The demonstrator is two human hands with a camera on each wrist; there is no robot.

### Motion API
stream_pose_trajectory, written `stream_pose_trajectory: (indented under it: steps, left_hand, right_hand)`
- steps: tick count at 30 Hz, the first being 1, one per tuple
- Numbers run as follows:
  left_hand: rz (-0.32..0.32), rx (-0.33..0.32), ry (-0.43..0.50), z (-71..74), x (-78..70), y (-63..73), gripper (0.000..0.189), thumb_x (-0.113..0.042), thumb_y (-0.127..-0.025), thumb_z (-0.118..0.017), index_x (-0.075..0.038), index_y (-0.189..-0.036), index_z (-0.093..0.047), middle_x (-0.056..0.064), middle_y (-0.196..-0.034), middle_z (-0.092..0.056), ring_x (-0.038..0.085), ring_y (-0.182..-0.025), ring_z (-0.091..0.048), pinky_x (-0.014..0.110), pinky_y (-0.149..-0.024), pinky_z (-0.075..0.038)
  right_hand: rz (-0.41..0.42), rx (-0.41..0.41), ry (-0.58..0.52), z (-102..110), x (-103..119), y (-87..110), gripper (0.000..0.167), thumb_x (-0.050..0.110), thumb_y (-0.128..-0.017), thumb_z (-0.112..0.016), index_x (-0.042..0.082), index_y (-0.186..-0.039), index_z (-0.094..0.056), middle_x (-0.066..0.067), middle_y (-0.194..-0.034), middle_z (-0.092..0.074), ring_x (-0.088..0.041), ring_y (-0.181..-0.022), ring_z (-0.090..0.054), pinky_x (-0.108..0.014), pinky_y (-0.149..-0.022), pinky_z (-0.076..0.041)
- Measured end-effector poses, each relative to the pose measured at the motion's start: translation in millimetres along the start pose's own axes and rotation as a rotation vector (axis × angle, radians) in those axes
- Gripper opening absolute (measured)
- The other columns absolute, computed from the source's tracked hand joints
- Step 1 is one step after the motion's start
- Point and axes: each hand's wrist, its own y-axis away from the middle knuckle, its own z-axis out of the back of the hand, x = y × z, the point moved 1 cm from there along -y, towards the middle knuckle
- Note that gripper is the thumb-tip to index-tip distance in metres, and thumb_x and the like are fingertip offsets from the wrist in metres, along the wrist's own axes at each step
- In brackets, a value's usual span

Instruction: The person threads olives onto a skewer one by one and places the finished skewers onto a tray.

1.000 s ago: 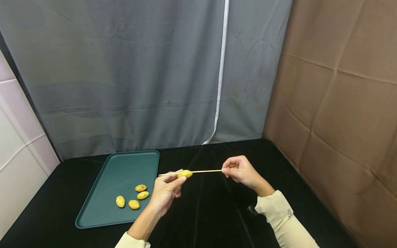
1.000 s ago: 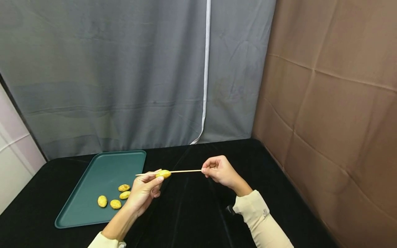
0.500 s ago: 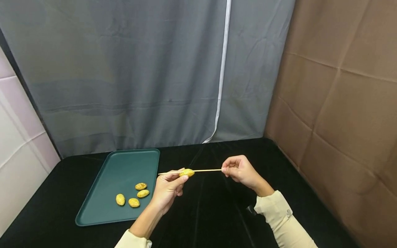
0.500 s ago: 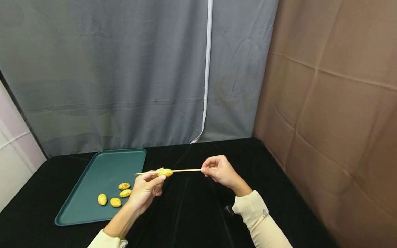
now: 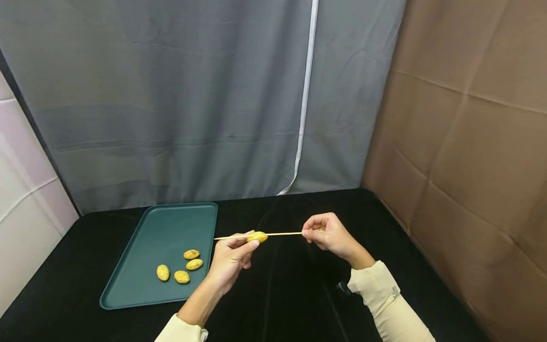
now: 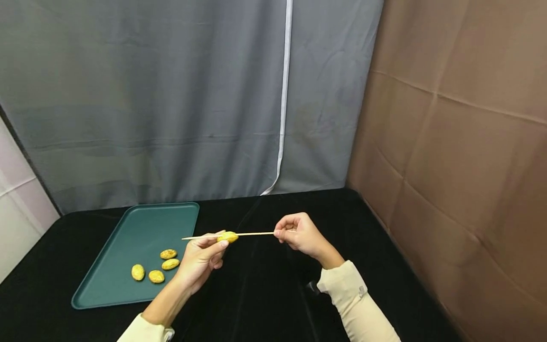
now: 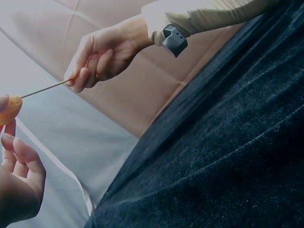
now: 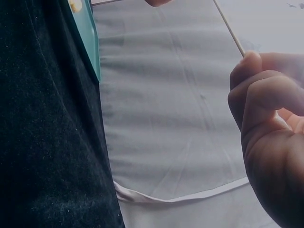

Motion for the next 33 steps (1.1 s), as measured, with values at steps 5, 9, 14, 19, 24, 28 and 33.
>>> stream_pose_trajectory:
  steps: [5, 9, 14, 19, 24, 28, 33]
  left_hand:
    - [-0.012, 0.015, 0.008, 0.3, -2.2, -0.7, 0.025, 0.005, -0.087, -0.069, -0.016, -0.098, -0.078, -0.002, -0.077, -0.067, 0.009, -0.052, -0.042, 0.02, -0.048, -0.039]
    - [-0.01, -0.015, 0.014, 1.5, -4.4, 1.1, 0.027, 0.008, -0.087, -0.067, -0.016, -0.095, -0.077, -0.001, -0.075, -0.067, 0.01, -0.052, -0.041, 0.02, -0.047, -0.038]
    - [0.009, 0.004, 0.015, -1.0, -3.7, 0.6, 0.023, 0.006, -0.087, -0.069, -0.013, -0.098, -0.076, 0.0, -0.077, -0.067, 0.01, -0.053, -0.041, 0.02, -0.048, -0.038]
    - [0.008, 0.002, 0.03, -1.7, -2.2, 0.6, 0.025, 0.008, -0.086, -0.067, -0.013, -0.095, -0.076, 0.0, -0.078, -0.068, 0.01, -0.051, -0.039, 0.02, -0.047, -0.037]
    - [-0.003, 0.008, 0.022, -0.7, -2.0, 1.2, 0.027, 0.008, -0.087, -0.067, -0.015, -0.095, -0.077, 0.0, -0.078, -0.069, 0.01, -0.051, -0.04, 0.019, -0.047, -0.037]
    - [-0.009, 0.031, 0.013, -1.0, -2.2, 0.5, 0.026, 0.007, -0.087, -0.067, -0.016, -0.094, -0.077, -0.001, -0.079, -0.069, 0.01, -0.051, -0.04, 0.02, -0.048, -0.038]
    - [-0.014, 0.038, 0.02, -0.2, -1.5, 0.6, 0.027, 0.005, -0.087, -0.069, -0.02, -0.091, -0.078, -0.002, -0.08, -0.07, 0.009, -0.051, -0.04, 0.019, -0.048, -0.038]
  right_hand:
    - [0.012, 0.0, -0.026, -3, 1, -2.5, 0.013, -0.011, -0.089, -0.059, -0.022, -0.086, -0.054, -0.003, -0.063, -0.057, -0.001, -0.042, -0.034, -0.018, -0.037, -0.024]
    - [0.018, 0.015, -0.018, -7, 3, -5.3, 0.013, -0.009, -0.09, -0.06, -0.021, -0.087, -0.055, -0.001, -0.064, -0.057, -0.002, -0.042, -0.034, -0.018, -0.037, -0.024]
    - [0.035, -0.003, 0.007, -7, 3, -2.5, 0.011, -0.011, -0.089, -0.06, -0.02, -0.085, -0.056, -0.001, -0.064, -0.056, -0.002, -0.041, -0.034, -0.018, -0.036, -0.025]
    - [0.037, 0.005, 0.004, -8, 3, -2.4, 0.011, -0.01, -0.09, -0.06, -0.02, -0.086, -0.056, -0.007, -0.063, -0.054, -0.002, -0.042, -0.034, -0.018, -0.036, -0.025]
    - [0.037, 0.011, 0.007, -10, 5, -5.2, 0.012, -0.008, -0.09, -0.061, -0.019, -0.085, -0.056, -0.006, -0.063, -0.055, -0.002, -0.042, -0.035, -0.016, -0.037, -0.027]
    - [0.038, 0.018, 0.005, -11, 6, -5.4, 0.012, -0.01, -0.09, -0.059, -0.019, -0.085, -0.056, -0.001, -0.064, -0.055, -0.002, -0.041, -0.035, -0.017, -0.036, -0.026]
    - [0.034, 0.022, 0.004, -13, 5, -6.5, 0.012, -0.009, -0.09, -0.059, -0.019, -0.085, -0.056, -0.004, -0.063, -0.055, -0.002, -0.042, -0.034, -0.017, -0.036, -0.026]
